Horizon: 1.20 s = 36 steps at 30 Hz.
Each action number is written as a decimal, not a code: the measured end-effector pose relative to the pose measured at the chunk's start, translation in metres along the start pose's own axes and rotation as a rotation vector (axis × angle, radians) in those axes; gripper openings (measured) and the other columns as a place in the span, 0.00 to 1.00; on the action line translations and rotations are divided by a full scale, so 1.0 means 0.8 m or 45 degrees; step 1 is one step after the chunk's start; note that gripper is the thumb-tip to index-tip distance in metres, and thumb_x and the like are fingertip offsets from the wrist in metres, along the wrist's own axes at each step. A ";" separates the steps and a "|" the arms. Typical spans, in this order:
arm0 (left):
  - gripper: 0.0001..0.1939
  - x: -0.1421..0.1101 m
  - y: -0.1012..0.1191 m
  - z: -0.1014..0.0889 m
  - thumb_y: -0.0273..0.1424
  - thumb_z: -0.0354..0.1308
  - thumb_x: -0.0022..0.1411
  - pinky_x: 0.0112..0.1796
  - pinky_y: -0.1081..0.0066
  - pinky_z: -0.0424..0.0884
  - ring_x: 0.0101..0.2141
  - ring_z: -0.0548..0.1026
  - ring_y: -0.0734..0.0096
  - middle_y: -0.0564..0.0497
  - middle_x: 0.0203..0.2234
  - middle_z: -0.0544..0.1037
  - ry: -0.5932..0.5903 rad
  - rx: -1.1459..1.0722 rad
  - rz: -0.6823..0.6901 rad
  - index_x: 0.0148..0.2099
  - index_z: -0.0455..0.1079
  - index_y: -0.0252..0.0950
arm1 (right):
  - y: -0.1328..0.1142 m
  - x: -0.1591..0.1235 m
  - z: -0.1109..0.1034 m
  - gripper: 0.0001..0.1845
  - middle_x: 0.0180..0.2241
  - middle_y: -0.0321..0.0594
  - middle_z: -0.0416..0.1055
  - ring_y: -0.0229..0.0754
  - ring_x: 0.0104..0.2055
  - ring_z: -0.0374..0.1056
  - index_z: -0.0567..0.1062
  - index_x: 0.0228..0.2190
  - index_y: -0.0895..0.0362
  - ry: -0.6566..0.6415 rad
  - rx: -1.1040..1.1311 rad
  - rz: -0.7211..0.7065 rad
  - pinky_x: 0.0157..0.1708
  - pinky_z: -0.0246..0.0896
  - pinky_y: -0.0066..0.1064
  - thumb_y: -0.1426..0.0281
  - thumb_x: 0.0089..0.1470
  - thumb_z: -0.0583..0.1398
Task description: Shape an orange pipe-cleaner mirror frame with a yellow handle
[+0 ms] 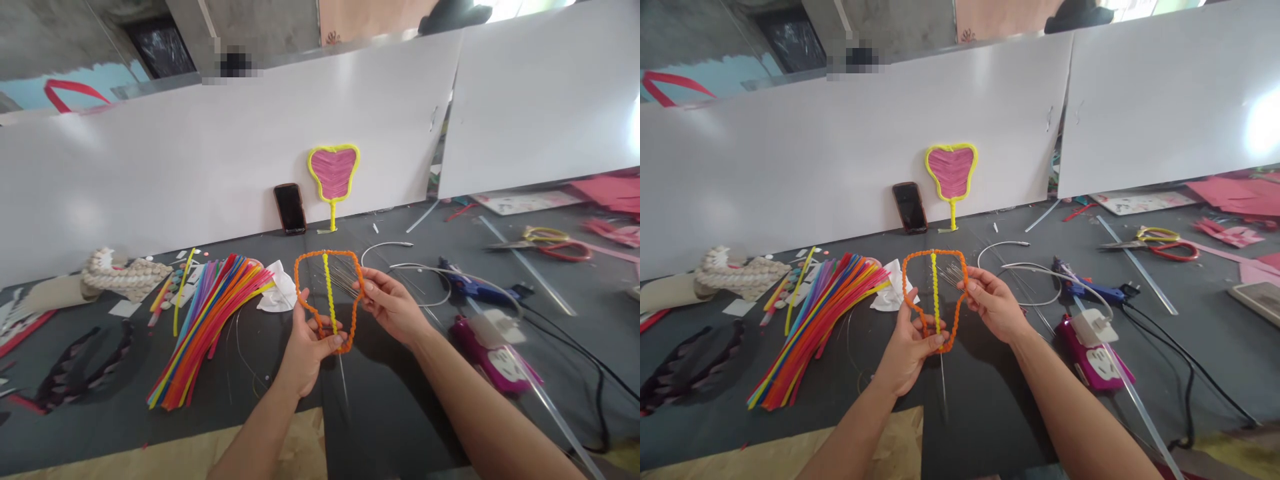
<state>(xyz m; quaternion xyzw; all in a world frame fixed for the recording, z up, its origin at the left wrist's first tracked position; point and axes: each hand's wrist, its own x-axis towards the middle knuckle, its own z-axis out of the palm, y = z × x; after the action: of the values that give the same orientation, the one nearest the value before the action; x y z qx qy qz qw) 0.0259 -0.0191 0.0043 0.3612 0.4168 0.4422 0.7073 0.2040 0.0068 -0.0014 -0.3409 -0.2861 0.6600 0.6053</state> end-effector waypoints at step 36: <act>0.48 0.003 0.003 -0.011 0.31 0.68 0.43 0.37 0.66 0.69 0.35 0.74 0.67 0.49 0.32 0.75 -0.032 0.260 -0.123 0.63 0.48 0.35 | 0.013 -0.006 -0.004 0.21 0.26 0.35 0.71 0.29 0.18 0.55 0.71 0.41 0.56 -0.015 -0.160 0.127 0.18 0.50 0.24 0.62 0.46 0.65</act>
<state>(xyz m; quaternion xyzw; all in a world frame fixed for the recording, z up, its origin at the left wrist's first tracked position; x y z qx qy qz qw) 0.0180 -0.0151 0.0025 0.4166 0.4676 0.3581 0.6925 0.2009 0.0006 -0.0109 -0.3881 -0.3132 0.6722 0.5472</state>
